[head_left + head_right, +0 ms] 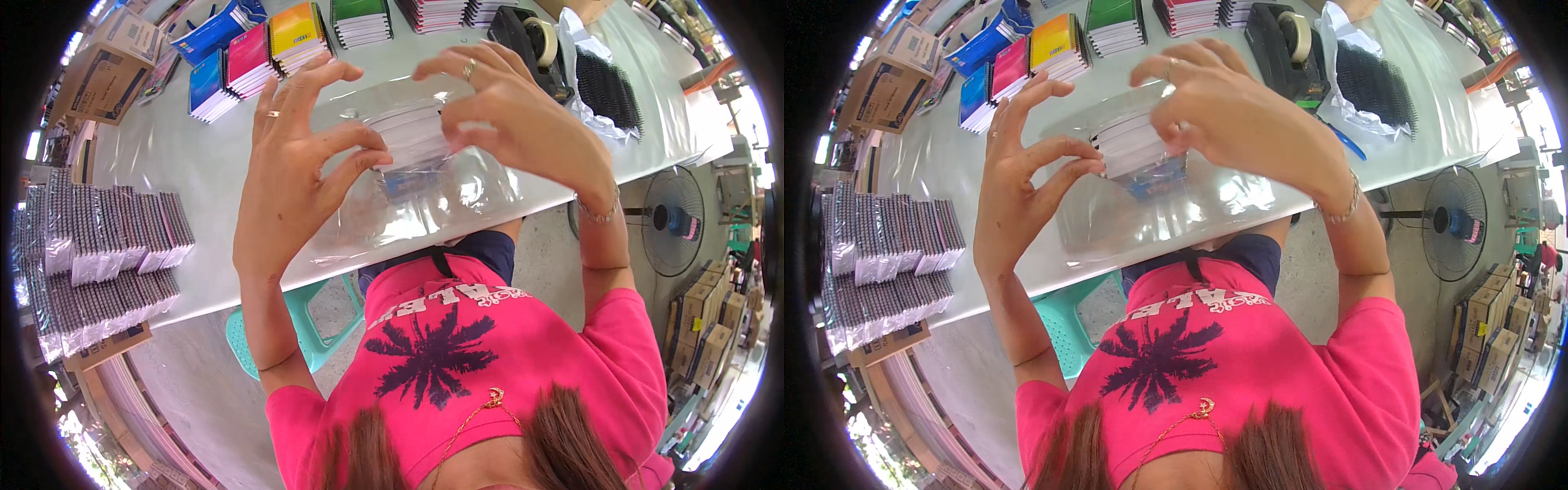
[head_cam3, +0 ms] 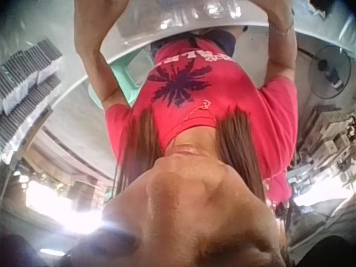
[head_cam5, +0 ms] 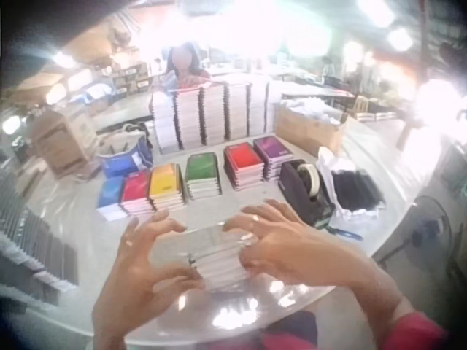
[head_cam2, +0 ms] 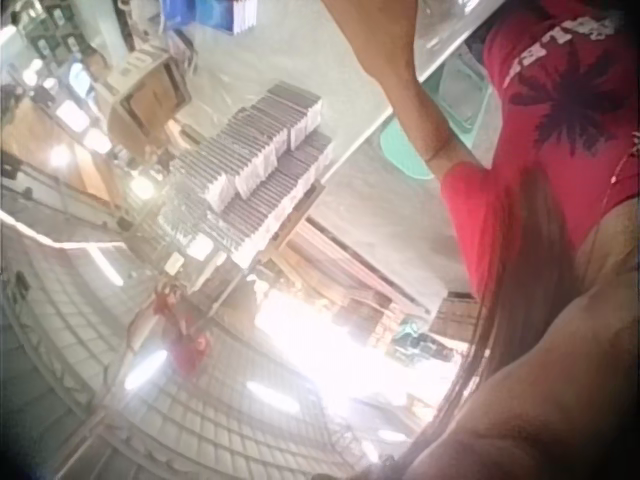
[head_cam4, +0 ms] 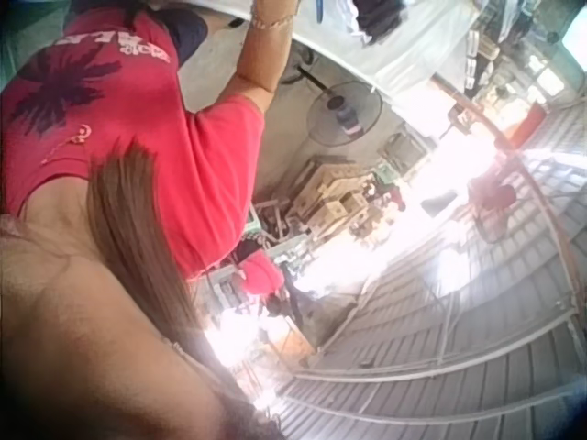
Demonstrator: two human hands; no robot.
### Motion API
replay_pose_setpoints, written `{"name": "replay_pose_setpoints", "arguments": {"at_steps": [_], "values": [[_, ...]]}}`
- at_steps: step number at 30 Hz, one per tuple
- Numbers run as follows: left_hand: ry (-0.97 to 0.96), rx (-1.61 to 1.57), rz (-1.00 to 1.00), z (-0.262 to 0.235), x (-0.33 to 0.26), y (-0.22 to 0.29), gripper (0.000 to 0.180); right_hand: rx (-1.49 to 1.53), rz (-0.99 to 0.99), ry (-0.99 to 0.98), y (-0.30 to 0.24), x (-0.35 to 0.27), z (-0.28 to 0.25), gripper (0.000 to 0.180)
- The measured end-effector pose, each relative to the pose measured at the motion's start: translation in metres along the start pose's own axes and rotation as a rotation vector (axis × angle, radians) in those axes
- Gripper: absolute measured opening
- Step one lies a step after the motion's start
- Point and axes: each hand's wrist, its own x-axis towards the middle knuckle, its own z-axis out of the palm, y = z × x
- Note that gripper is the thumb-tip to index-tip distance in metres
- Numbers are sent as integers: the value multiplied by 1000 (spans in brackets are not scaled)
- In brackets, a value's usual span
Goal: The person stacks notebooks of various colors into a pile, places the stack inside a clear plastic bag, and seals the bag using adhesive tape from a dispenser.
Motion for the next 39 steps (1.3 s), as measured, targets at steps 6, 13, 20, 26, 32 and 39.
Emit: {"name": "replay_pose_setpoints", "arguments": {"at_steps": [6, 13, 20, 26, 32, 39], "values": [[-41, -15, -49, 3, 5, 14, 24, 107, -43, 114, -1, 11, -22, 16], [169, -202, -219, 10, -7, 8, 39, 280, 125, 304, 11, 15, -34, 10], [436, -380, -414, 77, -58, 9, 91, 505, 300, 278, 26, -37, 34, 57], [545, -585, -500, 131, -69, 15, 81, 820, 419, 464, 12, -67, 102, 69], [605, -440, -428, 131, -57, 16, 69, 758, 357, 411, 1, -58, 109, 71], [508, -258, -329, 111, -42, 17, 43, 697, 289, 378, -8, -37, 112, 56]]}}
